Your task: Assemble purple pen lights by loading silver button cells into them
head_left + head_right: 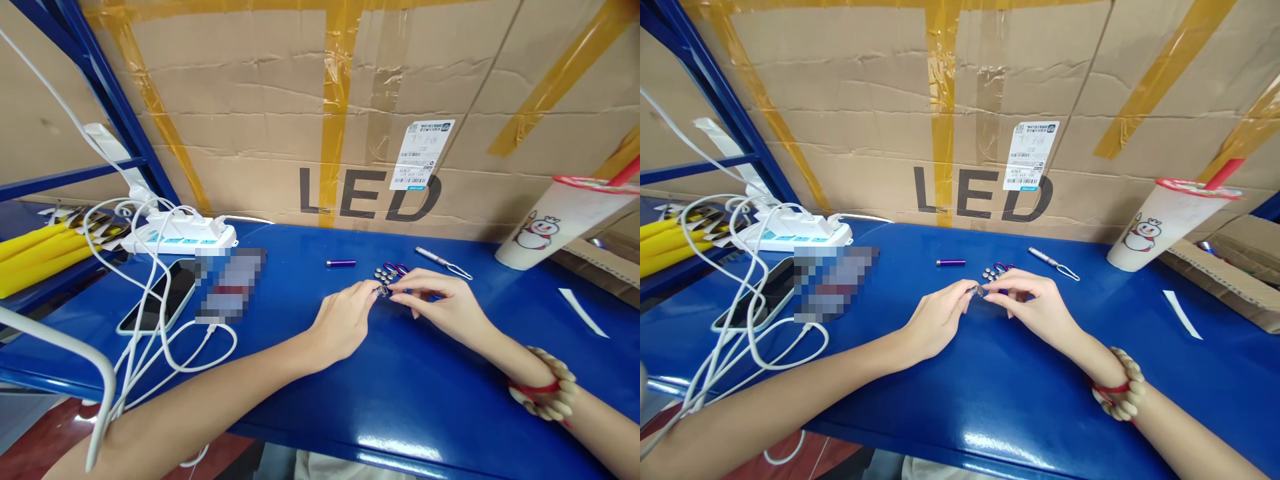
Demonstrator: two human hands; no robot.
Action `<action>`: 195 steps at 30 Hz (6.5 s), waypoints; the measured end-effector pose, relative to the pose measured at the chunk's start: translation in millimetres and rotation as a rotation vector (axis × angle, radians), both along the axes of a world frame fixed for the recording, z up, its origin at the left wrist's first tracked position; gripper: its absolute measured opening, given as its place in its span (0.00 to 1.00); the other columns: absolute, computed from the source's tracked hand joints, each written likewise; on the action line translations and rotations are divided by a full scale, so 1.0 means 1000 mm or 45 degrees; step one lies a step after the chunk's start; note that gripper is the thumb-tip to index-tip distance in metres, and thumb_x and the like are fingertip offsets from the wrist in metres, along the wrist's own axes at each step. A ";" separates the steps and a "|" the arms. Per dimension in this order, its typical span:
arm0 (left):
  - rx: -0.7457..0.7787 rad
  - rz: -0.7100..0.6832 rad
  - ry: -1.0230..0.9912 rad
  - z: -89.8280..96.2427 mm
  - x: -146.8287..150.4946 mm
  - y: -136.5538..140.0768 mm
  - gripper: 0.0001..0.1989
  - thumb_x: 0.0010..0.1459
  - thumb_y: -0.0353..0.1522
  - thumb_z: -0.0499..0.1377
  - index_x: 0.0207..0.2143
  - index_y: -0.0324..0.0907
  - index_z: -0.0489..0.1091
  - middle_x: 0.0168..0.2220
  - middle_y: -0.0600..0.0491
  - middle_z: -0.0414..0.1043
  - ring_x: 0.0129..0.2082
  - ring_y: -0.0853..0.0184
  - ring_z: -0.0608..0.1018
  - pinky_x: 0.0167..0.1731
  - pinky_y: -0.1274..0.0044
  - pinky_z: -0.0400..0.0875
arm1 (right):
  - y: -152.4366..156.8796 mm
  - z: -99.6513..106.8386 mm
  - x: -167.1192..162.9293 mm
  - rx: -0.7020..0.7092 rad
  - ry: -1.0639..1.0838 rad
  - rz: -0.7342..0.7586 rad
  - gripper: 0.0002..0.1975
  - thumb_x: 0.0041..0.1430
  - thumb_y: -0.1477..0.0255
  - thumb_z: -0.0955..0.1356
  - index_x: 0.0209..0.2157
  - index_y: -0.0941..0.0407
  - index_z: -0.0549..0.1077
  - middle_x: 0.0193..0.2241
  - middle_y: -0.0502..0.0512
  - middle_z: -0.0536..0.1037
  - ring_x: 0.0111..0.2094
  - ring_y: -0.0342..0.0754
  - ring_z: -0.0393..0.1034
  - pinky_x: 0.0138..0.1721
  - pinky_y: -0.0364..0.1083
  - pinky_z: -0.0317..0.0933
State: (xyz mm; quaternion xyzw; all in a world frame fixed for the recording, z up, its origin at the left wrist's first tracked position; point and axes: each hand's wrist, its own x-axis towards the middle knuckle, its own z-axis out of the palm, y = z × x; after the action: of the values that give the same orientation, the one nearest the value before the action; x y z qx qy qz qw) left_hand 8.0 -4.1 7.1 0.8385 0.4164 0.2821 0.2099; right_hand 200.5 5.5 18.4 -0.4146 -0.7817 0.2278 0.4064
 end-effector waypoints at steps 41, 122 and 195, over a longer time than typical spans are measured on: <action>-0.108 -0.253 0.082 -0.006 -0.001 -0.003 0.08 0.64 0.33 0.41 0.40 0.42 0.57 0.40 0.53 0.68 0.37 0.66 0.72 0.32 0.78 0.62 | -0.004 -0.001 -0.002 -0.022 0.013 0.176 0.12 0.49 0.65 0.69 0.24 0.61 0.75 0.25 0.55 0.71 0.19 0.35 0.62 0.20 0.36 0.60; -0.224 -0.274 -0.217 -0.009 -0.002 0.001 0.05 0.60 0.33 0.47 0.33 0.41 0.55 0.28 0.57 0.67 0.27 0.73 0.70 0.28 0.81 0.60 | -0.011 0.001 -0.004 -0.108 -0.137 -0.030 0.18 0.48 0.59 0.69 0.23 0.62 0.73 0.22 0.53 0.70 0.19 0.34 0.58 0.22 0.36 0.52; -0.205 -0.183 -0.181 -0.005 0.004 0.000 0.09 0.63 0.34 0.42 0.39 0.43 0.59 0.28 0.58 0.64 0.27 0.74 0.67 0.31 0.80 0.58 | -0.002 0.005 0.012 0.704 -0.352 0.136 0.07 0.55 0.73 0.66 0.35 0.56 0.75 0.34 0.54 0.71 0.35 0.37 0.66 0.35 0.36 0.63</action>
State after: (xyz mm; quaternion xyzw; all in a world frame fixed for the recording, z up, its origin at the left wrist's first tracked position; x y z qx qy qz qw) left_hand 12.4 -4.2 2.0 0.8245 0.3604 0.2908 0.3252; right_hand 212.4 3.3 23.5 -0.2737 -0.8826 -0.0309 0.3810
